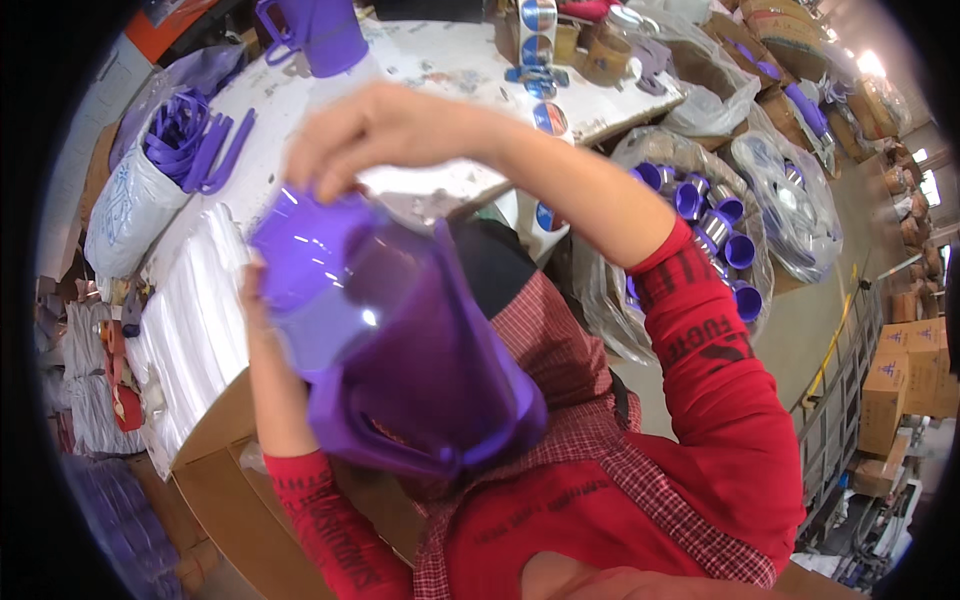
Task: The person assembles purple water bottles by inserting metal cups into the bottle openings, wrapping each with a plastic sleeve, and applying a label. The finished bottles are placed into a cardboard box. The process is repeated for multiple units.
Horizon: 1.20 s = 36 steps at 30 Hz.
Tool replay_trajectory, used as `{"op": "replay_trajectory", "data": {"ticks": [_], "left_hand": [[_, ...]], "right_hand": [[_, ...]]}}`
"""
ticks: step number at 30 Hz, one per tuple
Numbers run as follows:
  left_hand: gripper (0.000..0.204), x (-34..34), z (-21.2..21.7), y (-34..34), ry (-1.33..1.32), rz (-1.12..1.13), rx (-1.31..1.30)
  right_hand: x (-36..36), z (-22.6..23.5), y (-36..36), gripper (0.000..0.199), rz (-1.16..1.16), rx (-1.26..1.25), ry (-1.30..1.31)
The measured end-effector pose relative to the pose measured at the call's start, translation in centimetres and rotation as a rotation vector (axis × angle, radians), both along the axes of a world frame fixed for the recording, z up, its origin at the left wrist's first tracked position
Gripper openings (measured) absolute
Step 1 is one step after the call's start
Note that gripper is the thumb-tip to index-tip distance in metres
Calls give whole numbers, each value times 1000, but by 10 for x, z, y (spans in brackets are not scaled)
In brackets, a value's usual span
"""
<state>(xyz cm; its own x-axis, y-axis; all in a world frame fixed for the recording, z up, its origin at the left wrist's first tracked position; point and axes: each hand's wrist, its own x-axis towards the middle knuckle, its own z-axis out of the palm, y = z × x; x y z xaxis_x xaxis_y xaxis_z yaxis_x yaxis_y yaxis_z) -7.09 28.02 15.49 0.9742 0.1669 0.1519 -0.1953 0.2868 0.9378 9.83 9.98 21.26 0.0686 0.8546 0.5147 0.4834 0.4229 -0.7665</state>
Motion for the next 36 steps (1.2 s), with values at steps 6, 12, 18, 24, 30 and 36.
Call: {"op": "replay_trajectory", "data": {"ticks": [6,12,18,24,30,36], "left_hand": [[89,-15,-12,-10,170,136,180],[39,-2,-29,16,556,163,686],[37,4,-72,39,424,354,855],[36,11,-119,70,476,400,709],[33,-65,-78,-29,129,850,796],[55,-169,-78,-137,126,314,731]], "right_hand": [[61,-181,-191,26,-1447,-202,459],[54,-343,-218,26,-1078,13,765],[37,-302,-210,17,-1247,52,542],[19,-273,-224,10,-1306,123,312],[-91,-210,-262,5,-1616,32,-55],[-217,-112,-216,27,-751,440,893]]}}
